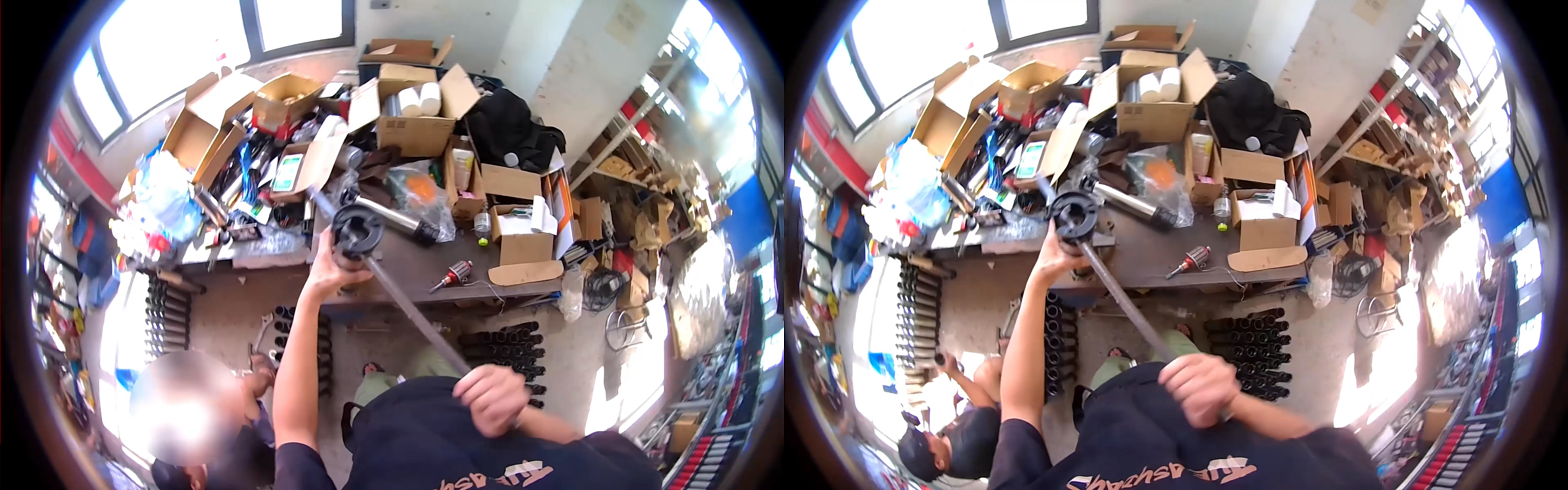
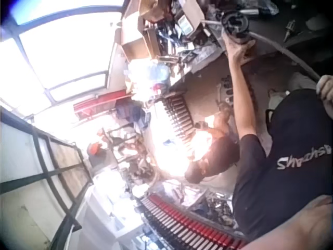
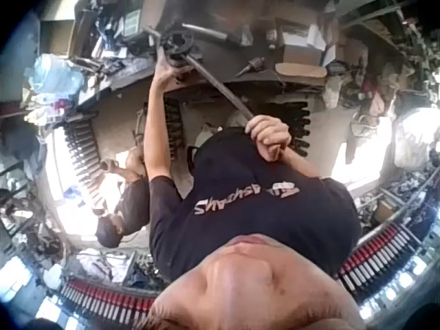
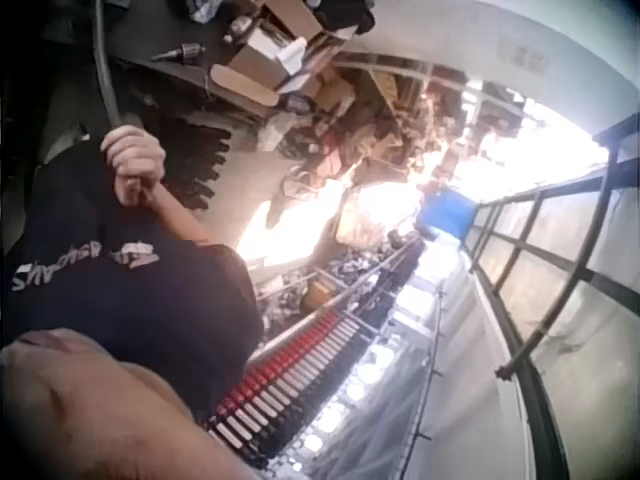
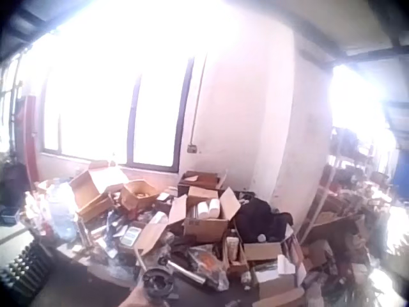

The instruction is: The person assembles metal cylinders by hand, inserting a metal rod into the cylinder and using a large wrench-like tool to tighten the components together at a workbench.

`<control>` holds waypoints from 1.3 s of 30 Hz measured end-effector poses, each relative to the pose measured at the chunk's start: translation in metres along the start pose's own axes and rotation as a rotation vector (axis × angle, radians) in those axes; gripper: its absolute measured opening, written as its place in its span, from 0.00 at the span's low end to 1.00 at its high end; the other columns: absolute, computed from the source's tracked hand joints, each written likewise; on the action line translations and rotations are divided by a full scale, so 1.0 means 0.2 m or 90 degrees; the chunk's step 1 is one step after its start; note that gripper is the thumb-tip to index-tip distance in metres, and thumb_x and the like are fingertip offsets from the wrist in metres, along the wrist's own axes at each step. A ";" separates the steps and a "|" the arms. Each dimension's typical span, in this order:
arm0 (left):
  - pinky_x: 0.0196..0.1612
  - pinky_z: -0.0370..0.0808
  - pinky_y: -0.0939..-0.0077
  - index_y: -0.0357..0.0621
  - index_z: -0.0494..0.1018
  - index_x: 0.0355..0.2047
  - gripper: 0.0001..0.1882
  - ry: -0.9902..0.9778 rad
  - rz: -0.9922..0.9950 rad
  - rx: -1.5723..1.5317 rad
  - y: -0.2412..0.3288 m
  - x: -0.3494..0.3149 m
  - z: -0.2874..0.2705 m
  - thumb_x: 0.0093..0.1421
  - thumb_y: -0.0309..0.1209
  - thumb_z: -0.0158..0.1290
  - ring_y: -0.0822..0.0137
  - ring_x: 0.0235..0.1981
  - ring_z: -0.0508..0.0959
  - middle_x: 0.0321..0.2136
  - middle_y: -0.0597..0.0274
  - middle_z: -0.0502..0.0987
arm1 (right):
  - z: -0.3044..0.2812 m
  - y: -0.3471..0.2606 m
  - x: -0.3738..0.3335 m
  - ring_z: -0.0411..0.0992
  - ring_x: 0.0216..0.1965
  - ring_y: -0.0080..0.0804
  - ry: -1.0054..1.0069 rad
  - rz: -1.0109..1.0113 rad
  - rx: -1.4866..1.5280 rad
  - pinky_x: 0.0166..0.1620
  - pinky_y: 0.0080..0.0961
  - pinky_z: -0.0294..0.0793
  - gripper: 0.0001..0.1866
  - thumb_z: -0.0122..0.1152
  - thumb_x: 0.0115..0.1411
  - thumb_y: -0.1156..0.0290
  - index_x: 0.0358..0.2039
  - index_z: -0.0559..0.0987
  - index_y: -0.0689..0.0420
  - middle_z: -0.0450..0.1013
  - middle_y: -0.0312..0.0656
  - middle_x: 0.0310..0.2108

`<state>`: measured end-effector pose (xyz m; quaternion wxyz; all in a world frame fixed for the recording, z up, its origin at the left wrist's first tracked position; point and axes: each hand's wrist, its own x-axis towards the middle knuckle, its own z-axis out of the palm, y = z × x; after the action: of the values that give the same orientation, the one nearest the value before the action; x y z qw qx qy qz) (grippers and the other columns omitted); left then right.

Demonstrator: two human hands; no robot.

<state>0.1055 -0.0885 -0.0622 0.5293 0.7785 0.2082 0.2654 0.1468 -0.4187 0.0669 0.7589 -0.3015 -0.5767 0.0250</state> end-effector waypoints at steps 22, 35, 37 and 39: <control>0.41 0.82 0.65 0.31 0.78 0.39 0.15 0.607 -0.027 -0.093 0.63 -0.04 0.38 0.53 0.28 0.62 0.61 0.35 0.82 0.37 0.51 0.81 | -1.76 -0.48 -0.87 0.45 0.10 0.19 1.168 0.159 0.031 0.16 0.19 0.48 0.17 0.43 0.73 0.62 0.24 0.64 0.49 0.50 0.28 0.12; 0.52 0.78 0.60 0.29 0.72 0.53 0.46 0.602 -0.663 -0.191 -0.26 1.34 1.17 0.37 0.42 0.75 0.50 0.46 0.79 0.51 0.46 0.76 | -1.90 0.10 -0.10 0.42 0.12 0.16 0.721 0.316 0.100 0.18 0.18 0.49 0.17 0.40 0.76 0.59 0.27 0.60 0.49 0.47 0.26 0.13; 0.53 0.78 0.61 0.30 0.75 0.50 0.43 0.603 -0.676 -0.159 -0.61 1.45 1.19 0.38 0.44 0.76 0.51 0.48 0.79 0.52 0.44 0.77 | -1.78 0.13 -0.07 0.44 0.12 0.16 0.636 0.307 0.082 0.19 0.17 0.50 0.17 0.39 0.76 0.58 0.28 0.59 0.49 0.48 0.26 0.13; 0.52 0.78 0.60 0.32 0.77 0.48 0.39 0.543 -0.725 -0.017 -0.67 1.54 1.21 0.41 0.45 0.76 0.51 0.49 0.80 0.51 0.45 0.78 | -1.67 0.13 -0.11 0.44 0.13 0.16 0.861 0.309 0.178 0.19 0.17 0.51 0.17 0.38 0.76 0.59 0.28 0.59 0.49 0.48 0.26 0.13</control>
<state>0.4902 -0.0282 -0.2000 0.4678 0.3702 0.7685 0.2314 0.4447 -0.5484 -0.0164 0.9536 -0.2704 0.1098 0.0745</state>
